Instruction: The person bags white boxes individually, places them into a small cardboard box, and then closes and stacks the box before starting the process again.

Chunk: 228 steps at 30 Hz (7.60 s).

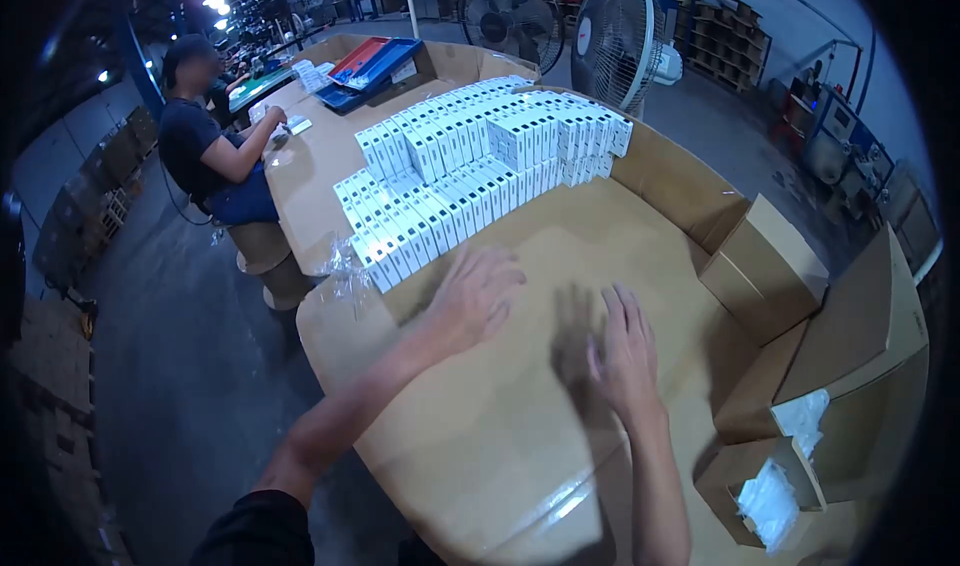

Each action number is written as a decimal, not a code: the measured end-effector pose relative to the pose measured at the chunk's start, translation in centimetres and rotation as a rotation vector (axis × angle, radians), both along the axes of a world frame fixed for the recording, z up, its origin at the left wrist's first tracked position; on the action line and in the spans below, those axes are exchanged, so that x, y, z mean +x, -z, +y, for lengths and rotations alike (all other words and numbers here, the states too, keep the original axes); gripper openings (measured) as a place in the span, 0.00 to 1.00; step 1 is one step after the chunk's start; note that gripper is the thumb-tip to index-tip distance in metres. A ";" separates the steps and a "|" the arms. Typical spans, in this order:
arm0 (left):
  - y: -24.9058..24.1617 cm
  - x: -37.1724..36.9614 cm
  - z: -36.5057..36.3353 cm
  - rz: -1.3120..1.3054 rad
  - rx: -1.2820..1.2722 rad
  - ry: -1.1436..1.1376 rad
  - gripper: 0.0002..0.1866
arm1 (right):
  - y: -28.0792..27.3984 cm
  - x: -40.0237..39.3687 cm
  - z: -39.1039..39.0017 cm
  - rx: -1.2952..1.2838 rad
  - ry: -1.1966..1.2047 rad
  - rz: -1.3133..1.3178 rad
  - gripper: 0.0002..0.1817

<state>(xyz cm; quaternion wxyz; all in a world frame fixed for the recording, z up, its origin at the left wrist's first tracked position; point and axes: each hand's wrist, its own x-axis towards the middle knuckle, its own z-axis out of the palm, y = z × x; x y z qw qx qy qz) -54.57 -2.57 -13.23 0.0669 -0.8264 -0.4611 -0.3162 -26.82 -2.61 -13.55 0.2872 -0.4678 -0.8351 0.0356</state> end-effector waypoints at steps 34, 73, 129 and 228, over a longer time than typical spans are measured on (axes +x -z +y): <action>-5.0 -7.7 18.9 -0.094 0.205 -0.044 0.18 | -8.1 -14.4 21.4 0.030 -0.119 0.131 0.38; -2.6 59.3 7.1 0.731 -0.071 0.731 0.14 | -11.8 41.2 -15.6 0.143 0.542 0.449 0.12; -0.3 31.1 -28.2 -1.340 -0.745 0.295 0.21 | -1.1 18.3 -37.6 -0.432 0.333 1.073 0.13; 4.2 26.2 -29.1 -0.603 -0.884 0.424 0.30 | -6.9 22.1 -31.9 -0.160 -0.132 0.670 0.11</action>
